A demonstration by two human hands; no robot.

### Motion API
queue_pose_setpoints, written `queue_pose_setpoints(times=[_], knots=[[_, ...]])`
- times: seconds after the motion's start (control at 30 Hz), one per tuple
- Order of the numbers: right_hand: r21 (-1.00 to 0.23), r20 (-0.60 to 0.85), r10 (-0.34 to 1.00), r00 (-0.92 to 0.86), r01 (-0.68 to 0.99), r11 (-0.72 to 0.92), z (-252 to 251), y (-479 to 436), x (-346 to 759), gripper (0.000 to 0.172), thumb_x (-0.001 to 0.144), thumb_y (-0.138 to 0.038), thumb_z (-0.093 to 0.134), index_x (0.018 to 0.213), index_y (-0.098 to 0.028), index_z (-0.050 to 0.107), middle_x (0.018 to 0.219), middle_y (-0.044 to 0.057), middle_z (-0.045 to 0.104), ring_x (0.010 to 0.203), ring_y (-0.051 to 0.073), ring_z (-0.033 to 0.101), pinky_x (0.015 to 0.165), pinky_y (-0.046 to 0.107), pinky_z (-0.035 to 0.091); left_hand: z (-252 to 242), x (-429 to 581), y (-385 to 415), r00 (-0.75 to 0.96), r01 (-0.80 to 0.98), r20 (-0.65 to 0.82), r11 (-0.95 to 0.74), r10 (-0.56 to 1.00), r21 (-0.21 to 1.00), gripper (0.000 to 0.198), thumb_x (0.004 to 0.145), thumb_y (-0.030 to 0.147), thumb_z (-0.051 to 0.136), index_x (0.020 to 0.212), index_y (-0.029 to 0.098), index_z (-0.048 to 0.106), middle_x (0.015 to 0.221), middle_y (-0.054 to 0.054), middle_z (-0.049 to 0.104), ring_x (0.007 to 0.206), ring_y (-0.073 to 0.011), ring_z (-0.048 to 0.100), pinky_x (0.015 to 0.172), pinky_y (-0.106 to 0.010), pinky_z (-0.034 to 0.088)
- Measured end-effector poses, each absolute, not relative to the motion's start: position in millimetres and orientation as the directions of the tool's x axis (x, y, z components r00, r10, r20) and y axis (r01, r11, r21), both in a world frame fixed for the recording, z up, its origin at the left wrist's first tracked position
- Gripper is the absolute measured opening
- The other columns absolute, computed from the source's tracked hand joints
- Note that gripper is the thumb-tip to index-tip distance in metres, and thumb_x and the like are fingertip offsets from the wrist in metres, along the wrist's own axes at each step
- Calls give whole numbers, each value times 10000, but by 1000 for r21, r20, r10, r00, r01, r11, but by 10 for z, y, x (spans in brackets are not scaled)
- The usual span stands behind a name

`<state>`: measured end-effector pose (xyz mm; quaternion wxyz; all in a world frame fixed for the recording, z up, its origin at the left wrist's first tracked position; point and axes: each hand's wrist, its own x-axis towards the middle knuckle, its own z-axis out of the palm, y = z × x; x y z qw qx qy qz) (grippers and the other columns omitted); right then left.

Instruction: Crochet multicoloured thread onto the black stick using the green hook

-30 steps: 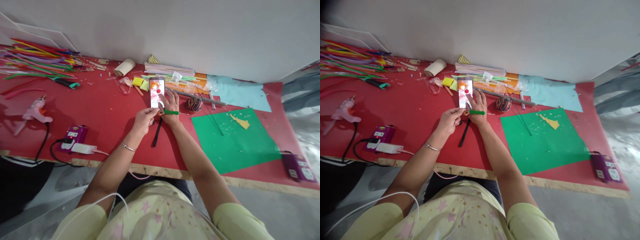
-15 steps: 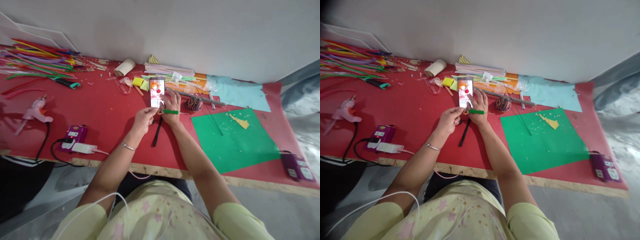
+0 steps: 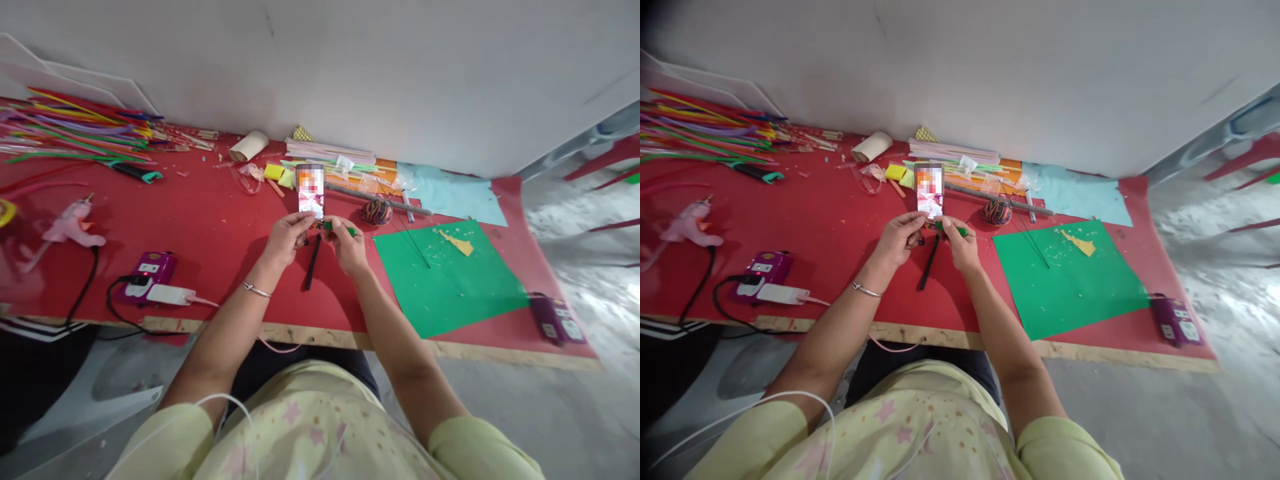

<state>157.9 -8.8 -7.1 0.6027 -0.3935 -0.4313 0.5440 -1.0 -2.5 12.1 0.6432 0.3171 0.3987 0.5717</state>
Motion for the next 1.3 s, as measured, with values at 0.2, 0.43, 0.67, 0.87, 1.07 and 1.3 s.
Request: queue_pose_setpoints(times=[0.2,0.43,0.67,0.87,1.07,1.3], knots=[[-877,-2,998,56,-480,25,-82,-117,1535,350,789,-570,855,963,-267,835,832,-2,764,746,137,647,678,280,492,138,-6,-54,66,-478,-140,155,988,865,537,567,266,979,1078,197,832,923,-38,804,574,-49,548,448,-181,276],[-877,-9,998,61,-480,21,-120,-126,1546,325,802,-539,861,968,-259,850,855,11,798,803,147,706,686,268,502,105,28,-37,-4,-451,-123,108,992,886,517,569,236,958,1065,179,826,846,-23,777,580,-56,554,477,-189,315],[-846,-46,999,22,-533,-28,-89,-152,1536,315,806,-542,866,960,-269,838,820,-5,784,778,144,687,703,276,534,101,27,-50,2,-429,-102,93,995,898,522,575,213,944,1083,179,826,857,-34,777,641,-85,610,523,-199,385],[-829,-45,999,8,-559,-33,-59,-131,1588,307,820,-558,860,929,-272,834,808,-17,781,783,134,695,721,268,557,80,-1,-45,27,-395,-119,120,993,911,474,605,268,940,1062,193,840,904,-49,787,581,-59,539,451,-194,276],[-833,-42,999,-4,-552,-37,-58,-107,1622,348,829,-601,847,905,-263,817,771,-16,771,734,127,688,689,267,551,113,-17,-44,-2,-356,-103,96,995,929,395,635,296,921,1009,188,855,831,-43,775,540,-53,469,466,-213,274],[-871,-64,997,33,-489,-40,-84,-88,1643,390,865,-641,793,849,-252,772,755,-7,733,698,138,658,678,295,546,140,-26,-52,0,-332,-97,91,995,939,308,626,275,905,913,178,851,741,-29,728,517,-54,438,466,-219,266]])
